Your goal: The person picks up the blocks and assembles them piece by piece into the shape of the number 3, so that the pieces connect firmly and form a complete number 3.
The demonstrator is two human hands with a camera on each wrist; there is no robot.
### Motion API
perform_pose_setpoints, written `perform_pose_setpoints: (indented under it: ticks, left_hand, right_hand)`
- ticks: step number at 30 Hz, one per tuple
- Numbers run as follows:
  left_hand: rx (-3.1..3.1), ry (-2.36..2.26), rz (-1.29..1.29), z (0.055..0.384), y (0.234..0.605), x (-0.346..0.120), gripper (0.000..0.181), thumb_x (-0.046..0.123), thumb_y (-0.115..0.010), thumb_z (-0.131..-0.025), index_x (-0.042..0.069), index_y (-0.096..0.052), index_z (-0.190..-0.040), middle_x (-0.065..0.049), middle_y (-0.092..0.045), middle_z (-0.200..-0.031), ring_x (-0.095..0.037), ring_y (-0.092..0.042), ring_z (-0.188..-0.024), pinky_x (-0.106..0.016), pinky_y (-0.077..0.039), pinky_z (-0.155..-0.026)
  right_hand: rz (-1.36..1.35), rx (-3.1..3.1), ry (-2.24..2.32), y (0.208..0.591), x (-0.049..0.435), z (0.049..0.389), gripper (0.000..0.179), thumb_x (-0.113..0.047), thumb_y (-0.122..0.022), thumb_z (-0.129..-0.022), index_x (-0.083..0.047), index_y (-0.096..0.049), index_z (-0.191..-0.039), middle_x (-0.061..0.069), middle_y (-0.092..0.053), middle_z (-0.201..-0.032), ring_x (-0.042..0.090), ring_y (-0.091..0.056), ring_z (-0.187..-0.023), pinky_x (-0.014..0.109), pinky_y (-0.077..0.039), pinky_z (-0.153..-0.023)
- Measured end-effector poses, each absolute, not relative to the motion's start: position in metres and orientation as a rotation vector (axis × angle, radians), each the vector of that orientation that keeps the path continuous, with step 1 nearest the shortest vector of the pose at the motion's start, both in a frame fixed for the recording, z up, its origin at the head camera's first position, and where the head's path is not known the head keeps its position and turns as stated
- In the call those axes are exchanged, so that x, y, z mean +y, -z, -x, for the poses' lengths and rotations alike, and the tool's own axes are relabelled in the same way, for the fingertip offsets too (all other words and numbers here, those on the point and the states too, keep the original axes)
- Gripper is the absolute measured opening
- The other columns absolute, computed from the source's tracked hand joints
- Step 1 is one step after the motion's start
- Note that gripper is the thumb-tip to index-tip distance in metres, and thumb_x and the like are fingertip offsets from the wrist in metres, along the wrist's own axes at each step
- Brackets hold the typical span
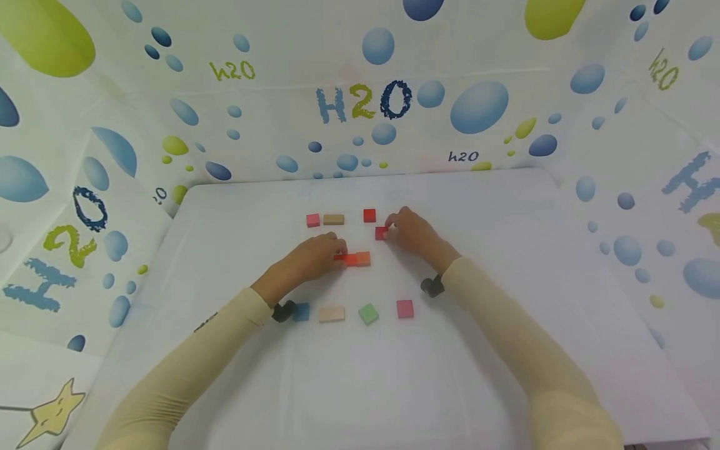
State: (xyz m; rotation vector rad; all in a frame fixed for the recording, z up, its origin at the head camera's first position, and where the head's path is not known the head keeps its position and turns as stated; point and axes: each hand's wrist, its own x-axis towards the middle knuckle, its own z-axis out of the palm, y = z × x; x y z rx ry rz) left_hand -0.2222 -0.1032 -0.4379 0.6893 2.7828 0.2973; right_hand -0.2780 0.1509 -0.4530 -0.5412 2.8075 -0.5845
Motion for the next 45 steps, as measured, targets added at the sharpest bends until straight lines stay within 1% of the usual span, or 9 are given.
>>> perform_pose_setpoints:
  ticks: [4,12,23,35,45]
  left_hand:
    - [2.779,-0.289,-0.686,0.223,0.439,-0.103,0.033,0.030,-0.076,-0.100,0.012,-0.071,-0.126,-0.009,-0.066,-0.115,-0.024,-0.063,-0.103,-0.038,-0.057,-0.098]
    - [2.767,-0.286,-0.669,0.223,0.438,-0.102,0.032,0.029,-0.075,-0.100,0.011,-0.071,-0.126,-0.009,-0.066,-0.113,-0.023,-0.062,-0.099,-0.036,-0.057,-0.095]
    - [2.760,-0.295,-0.660,0.223,0.435,-0.102,0.032,0.029,-0.075,-0.100,0.011,-0.070,-0.126,-0.009,-0.066,-0.112,-0.024,-0.063,-0.098,-0.036,-0.057,-0.095]
    - [2.757,-0.287,-0.678,0.223,0.434,-0.101,0.032,0.028,-0.075,-0.100,0.011,-0.070,-0.126,-0.009,-0.066,-0.111,-0.024,-0.063,-0.097,-0.036,-0.057,-0.093]
    - [2.755,-0.287,-0.664,0.223,0.432,-0.100,0.031,0.028,-0.075,-0.100,0.010,-0.070,-0.125,-0.009,-0.066,-0.109,-0.023,-0.063,-0.097,-0.036,-0.057,-0.093]
  right_hand:
    - [0.539,2.797,0.616,0.453,0.149,0.277,0.034,-0.023,-0.066,-0.106,-0.008,-0.066,-0.135,0.020,-0.059,-0.130,0.035,-0.059,-0.122,0.048,-0.053,-0.107]
    - [0.519,2.769,0.628,0.452,0.143,0.275,0.033,-0.023,-0.066,-0.105,-0.009,-0.066,-0.135,0.019,-0.059,-0.131,0.034,-0.059,-0.123,0.047,-0.054,-0.106]
    - [0.594,2.749,0.612,0.449,0.137,0.272,0.032,-0.024,-0.068,-0.104,-0.009,-0.068,-0.133,0.018,-0.061,-0.129,0.033,-0.060,-0.120,0.045,-0.054,-0.104]
    - [0.633,2.716,0.619,0.452,0.132,0.270,0.031,-0.022,-0.069,-0.104,-0.011,-0.068,-0.132,0.016,-0.062,-0.130,0.031,-0.060,-0.122,0.044,-0.056,-0.102]
    - [0.662,2.705,0.605,0.446,0.129,0.267,0.031,-0.022,-0.071,-0.102,-0.010,-0.069,-0.131,0.016,-0.063,-0.129,0.031,-0.061,-0.121,0.043,-0.057,-0.102]
